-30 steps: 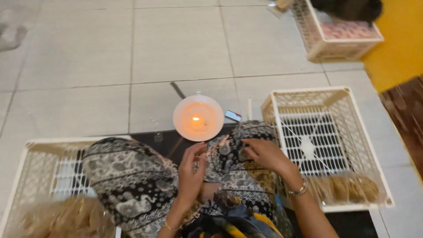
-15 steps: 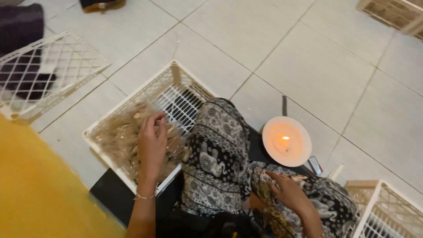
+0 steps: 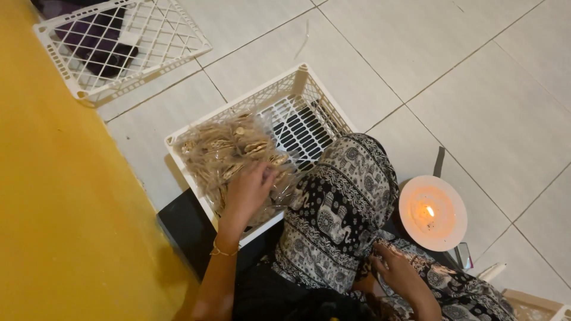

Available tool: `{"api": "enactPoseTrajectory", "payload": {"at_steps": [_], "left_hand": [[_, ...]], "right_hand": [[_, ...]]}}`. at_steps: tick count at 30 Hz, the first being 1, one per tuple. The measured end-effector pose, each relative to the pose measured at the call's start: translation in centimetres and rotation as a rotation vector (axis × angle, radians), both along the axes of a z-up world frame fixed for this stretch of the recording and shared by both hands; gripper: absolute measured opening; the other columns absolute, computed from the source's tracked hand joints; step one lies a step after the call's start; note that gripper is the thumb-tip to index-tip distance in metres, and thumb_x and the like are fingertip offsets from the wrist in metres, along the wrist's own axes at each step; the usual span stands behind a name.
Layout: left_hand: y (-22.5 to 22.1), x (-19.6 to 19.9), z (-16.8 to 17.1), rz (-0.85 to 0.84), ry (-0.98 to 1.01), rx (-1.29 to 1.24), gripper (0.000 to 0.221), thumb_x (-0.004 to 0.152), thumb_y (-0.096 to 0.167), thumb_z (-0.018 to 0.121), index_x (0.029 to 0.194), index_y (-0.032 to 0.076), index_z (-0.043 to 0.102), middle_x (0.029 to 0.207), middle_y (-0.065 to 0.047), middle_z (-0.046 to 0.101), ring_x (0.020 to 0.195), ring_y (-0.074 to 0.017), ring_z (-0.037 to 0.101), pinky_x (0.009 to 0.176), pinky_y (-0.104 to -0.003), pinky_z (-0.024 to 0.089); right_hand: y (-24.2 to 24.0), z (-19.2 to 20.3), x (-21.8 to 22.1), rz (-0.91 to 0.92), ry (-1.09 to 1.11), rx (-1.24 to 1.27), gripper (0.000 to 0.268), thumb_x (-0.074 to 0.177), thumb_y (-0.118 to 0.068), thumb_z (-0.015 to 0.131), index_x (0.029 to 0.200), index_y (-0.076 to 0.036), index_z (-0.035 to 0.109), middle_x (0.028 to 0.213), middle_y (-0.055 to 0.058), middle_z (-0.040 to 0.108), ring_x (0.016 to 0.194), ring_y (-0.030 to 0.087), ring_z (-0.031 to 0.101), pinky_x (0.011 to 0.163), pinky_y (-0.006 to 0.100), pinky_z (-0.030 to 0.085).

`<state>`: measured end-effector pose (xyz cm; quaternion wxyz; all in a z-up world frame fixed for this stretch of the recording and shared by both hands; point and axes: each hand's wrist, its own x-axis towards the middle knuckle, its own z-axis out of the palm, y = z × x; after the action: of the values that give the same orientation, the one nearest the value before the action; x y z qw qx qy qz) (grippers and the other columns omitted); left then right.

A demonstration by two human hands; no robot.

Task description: Sealing small plastic bags of food by melting the plastic over a candle flame and placing them in a crate.

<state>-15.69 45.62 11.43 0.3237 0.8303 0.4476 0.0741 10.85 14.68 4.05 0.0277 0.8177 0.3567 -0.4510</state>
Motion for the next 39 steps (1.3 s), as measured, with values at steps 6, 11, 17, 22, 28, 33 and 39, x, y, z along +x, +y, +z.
{"api": "enactPoseTrajectory", "payload": {"at_steps": [6, 11, 17, 22, 28, 33, 39], "left_hand": [[5.5, -1.0, -2.0, 0.302, -0.062, 0.166, 0.037, 0.104, 0.033, 0.053, 0.129, 0.007, 0.061, 0.127, -0.015, 0.061, 0.117, -0.0319, 0.059, 0.103, -0.05, 0.048], [9.7, -1.0, -4.0, 0.306, -0.051, 0.301, 0.034, 0.101, 0.026, 0.059, 0.129, 0.005, 0.061, 0.129, -0.014, 0.055, 0.123, -0.0321, 0.049, 0.106, -0.049, 0.042], [13.3, -0.8, -7.1, 0.314, 0.083, 0.345, 0.044, 0.1, 0.032, 0.058, 0.135, 0.005, 0.056, 0.131, -0.015, 0.058, 0.121, -0.0347, 0.049, 0.099, -0.052, 0.038], [13.3, -0.5, -6.2, 0.314, 0.059, 0.174, 0.034, 0.104, 0.038, 0.049, 0.112, 0.013, 0.071, 0.115, -0.008, 0.065, 0.116, -0.0313, 0.046, 0.097, -0.047, 0.028], [11.5, 0.0, -4.6, 0.356, -0.136, 0.249, 0.025, 0.103, 0.023, 0.055, 0.088, 0.012, 0.07, 0.092, -0.004, 0.067, 0.109, -0.0275, 0.05, 0.097, -0.046, 0.027], [11.5, 0.3, -4.7, 0.412, -0.456, 0.167, 0.023, 0.101, 0.012, 0.058, 0.08, 0.01, 0.066, 0.061, 0.001, 0.057, 0.059, -0.0147, 0.055, 0.11, -0.05, 0.04], [11.8, 0.1, -4.2, 0.381, -0.216, 0.042, 0.027, 0.105, 0.022, 0.05, 0.08, 0.016, 0.056, 0.063, 0.006, 0.055, 0.065, -0.0163, 0.059, 0.12, -0.067, 0.008]], "right_hand": [[0.2, -1.0, 0.3, -0.033, 0.0, -0.114, 0.052, 0.103, -0.046, 0.044, 0.151, -0.025, 0.043, 0.139, 0.006, 0.067, 0.117, 0.024, 0.074, 0.107, 0.044, 0.054], [-0.5, -5.7, 1.5, -0.012, 0.036, -0.123, 0.031, 0.104, -0.044, 0.048, 0.118, -0.019, 0.058, 0.116, 0.005, 0.072, 0.097, 0.021, 0.072, 0.086, 0.035, 0.053], [-2.0, -11.8, 3.4, -0.024, -0.024, -0.093, 0.028, 0.101, -0.045, 0.055, 0.101, -0.016, 0.056, 0.1, 0.007, 0.079, 0.082, 0.02, 0.076, 0.076, 0.035, 0.054], [-2.3, -12.5, 3.6, -0.004, -0.033, -0.054, 0.029, 0.1, -0.044, 0.055, 0.106, -0.016, 0.059, 0.118, 0.006, 0.081, 0.097, 0.02, 0.083, 0.09, 0.038, 0.065], [-3.2, -13.9, 3.3, 0.035, -0.111, -0.05, 0.03, 0.1, -0.049, 0.053, 0.102, -0.019, 0.054, 0.095, 0.004, 0.082, 0.076, 0.019, 0.078, 0.071, 0.033, 0.057], [-3.8, -14.3, 2.5, -0.029, -0.018, 0.029, 0.027, 0.099, -0.041, 0.059, 0.112, -0.018, 0.051, 0.113, 0.003, 0.085, 0.091, 0.021, 0.082, 0.081, 0.036, 0.062], [-2.7, -10.9, -0.3, -0.097, -0.094, -0.142, 0.079, 0.097, -0.059, 0.045, 0.161, -0.022, 0.016, 0.123, 0.008, 0.075, 0.108, 0.022, 0.075, 0.1, 0.036, 0.056]]}}
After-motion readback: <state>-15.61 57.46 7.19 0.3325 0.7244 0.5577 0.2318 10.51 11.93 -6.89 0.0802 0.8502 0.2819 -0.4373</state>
